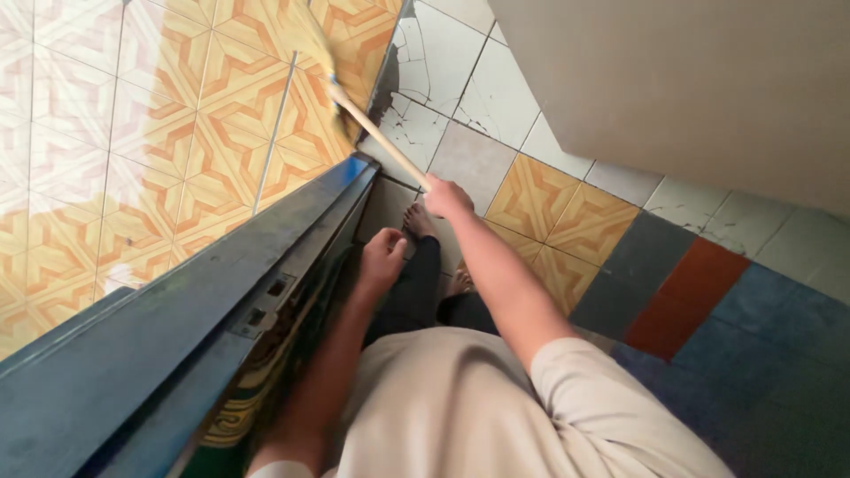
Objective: Sweeping a tiled balcony floor using a hand broom.
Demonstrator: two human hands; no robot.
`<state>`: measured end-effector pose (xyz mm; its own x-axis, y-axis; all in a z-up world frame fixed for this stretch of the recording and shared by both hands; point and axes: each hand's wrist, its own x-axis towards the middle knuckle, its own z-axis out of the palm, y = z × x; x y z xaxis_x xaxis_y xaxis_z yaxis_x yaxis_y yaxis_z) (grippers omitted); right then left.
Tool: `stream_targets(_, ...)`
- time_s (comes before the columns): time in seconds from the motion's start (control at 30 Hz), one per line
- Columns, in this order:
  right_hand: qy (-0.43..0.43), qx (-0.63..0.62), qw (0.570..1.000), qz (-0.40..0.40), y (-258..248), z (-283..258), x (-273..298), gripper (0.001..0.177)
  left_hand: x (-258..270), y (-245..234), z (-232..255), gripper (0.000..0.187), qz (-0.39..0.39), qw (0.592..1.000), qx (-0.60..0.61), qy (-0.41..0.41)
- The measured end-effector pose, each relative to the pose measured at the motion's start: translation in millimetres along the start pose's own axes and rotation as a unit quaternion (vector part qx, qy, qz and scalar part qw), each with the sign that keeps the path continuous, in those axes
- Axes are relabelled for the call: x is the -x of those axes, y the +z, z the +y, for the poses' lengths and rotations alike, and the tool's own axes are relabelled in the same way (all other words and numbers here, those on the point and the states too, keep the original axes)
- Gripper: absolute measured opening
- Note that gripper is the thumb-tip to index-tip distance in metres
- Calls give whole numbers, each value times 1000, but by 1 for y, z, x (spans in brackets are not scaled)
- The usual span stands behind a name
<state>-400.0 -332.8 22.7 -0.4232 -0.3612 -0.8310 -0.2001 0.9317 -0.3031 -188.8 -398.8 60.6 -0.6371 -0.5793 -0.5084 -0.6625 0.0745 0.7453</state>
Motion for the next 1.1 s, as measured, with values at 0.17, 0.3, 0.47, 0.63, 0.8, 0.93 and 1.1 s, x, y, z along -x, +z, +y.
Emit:
stream_targets(0.17,-67,-136,986,68,132,167,9,57,-2,-3,29,21,-29,999,-12,34)
stream_targets(0.3,131,-342,929,-51,148,261,159,57,-5,3,45,21,-49,997,-13,56)
stream_targets(0.47,202,-561,796,-104,161,404,297,58,-18,30,36,25,-53,996,8,66)
stream_targets(0.63,318,-528,786,-43,213,553,270,31,-32,57,41,26,-52,995,-6,85)
stream_targets(0.8,362,-492,791,-31,195,531,115,22,-53,68,72,25,-118,991,-10,66)
stream_targets(0.93,91,-620,780,-9,126,448,-10,37,-57,48,91,24,-124,990,18,68)
stream_targets(1.1,12,-417,899,-131,-63,149,-155,46,-80,21,88,20,-53,998,-29,34)
